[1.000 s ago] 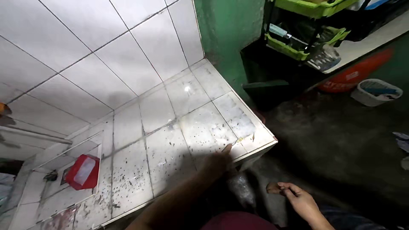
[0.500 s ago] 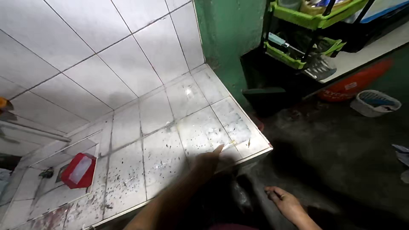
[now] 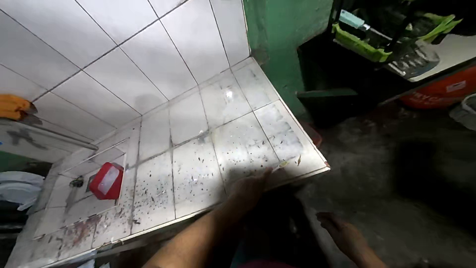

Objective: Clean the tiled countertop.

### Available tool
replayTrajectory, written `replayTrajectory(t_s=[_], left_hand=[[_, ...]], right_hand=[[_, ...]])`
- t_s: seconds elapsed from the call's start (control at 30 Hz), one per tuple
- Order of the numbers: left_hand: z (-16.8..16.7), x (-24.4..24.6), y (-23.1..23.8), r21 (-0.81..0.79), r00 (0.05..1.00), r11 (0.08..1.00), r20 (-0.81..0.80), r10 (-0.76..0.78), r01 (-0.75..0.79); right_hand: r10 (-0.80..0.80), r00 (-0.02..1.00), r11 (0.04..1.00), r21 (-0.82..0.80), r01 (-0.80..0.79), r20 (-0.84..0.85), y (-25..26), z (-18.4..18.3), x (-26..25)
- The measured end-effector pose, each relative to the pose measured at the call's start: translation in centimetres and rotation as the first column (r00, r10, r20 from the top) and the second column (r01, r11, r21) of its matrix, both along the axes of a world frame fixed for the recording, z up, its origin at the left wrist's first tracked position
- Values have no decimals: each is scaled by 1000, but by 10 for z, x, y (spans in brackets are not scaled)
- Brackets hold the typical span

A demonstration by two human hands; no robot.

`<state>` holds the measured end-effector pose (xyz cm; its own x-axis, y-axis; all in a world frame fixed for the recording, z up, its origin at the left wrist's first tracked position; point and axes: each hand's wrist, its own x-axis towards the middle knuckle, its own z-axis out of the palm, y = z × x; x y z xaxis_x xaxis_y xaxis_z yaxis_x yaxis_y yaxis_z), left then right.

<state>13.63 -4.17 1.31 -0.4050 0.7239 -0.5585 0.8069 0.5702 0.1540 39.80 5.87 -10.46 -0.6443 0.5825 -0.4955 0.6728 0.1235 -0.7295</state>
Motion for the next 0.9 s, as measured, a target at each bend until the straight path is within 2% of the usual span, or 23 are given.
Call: replayTrajectory(t_s=[0.07, 0.17, 0.3, 0.37, 0.43, 0.5, 0.57, 0.6, 0.67, 0.73, 0.8, 0.87, 0.9], left_hand=[[-1, -26, 14, 32, 999, 999, -24, -24, 25], [-5, -83, 69, 6, 995, 997, -65, 78, -78], [-15, -138, 117, 45, 978, 990, -158, 138, -132], [-12, -135, 105, 117, 990, 986, -69, 125, -116], [-3, -102, 73, 200, 985, 970, 126, 116, -139], [1, -64, 52, 114, 989, 991, 128, -80, 65], [4, -51, 50, 43, 967, 980, 160, -199, 195], [8, -59, 56, 33, 962, 981, 187, -196, 194], [10, -97, 79, 65, 977, 993, 186, -106, 96], [-7, -154, 102, 166, 997, 986, 66, -41, 30], [-21, -190, 118, 205, 1000, 979, -17, 6, -2], [-19, -178, 112, 194, 999, 981, -13, 30, -27], [-12, -158, 101, 204, 997, 978, 58, 43, -54]], right_hand=[[-12, 1000, 999, 46, 13, -6, 5, 1, -5], [-81, 997, 983, 165, 83, -16, 16, 10, -19], [-193, 966, 929, 284, 236, -173, 21, 31, -31], [-211, 948, 903, 324, 283, -239, 25, 40, -36], [-246, 925, 871, 352, 342, -290, 29, 48, -45], [-259, 903, 824, 409, 392, -343, 35, 49, -59], [-247, 891, 786, 459, 414, -380, 43, 45, -77], [-224, 896, 777, 485, 401, -383, 48, 43, -87], [-191, 906, 760, 527, 380, -378, 58, 38, -110], [-236, 908, 763, 512, 394, -347, 64, 31, -134], [-338, 911, 725, 552, 413, -238, 67, 25, -151], [-391, 899, 636, 648, 418, -197, 65, 18, -159], [-397, 895, 617, 662, 425, -205, 64, 17, -160]])
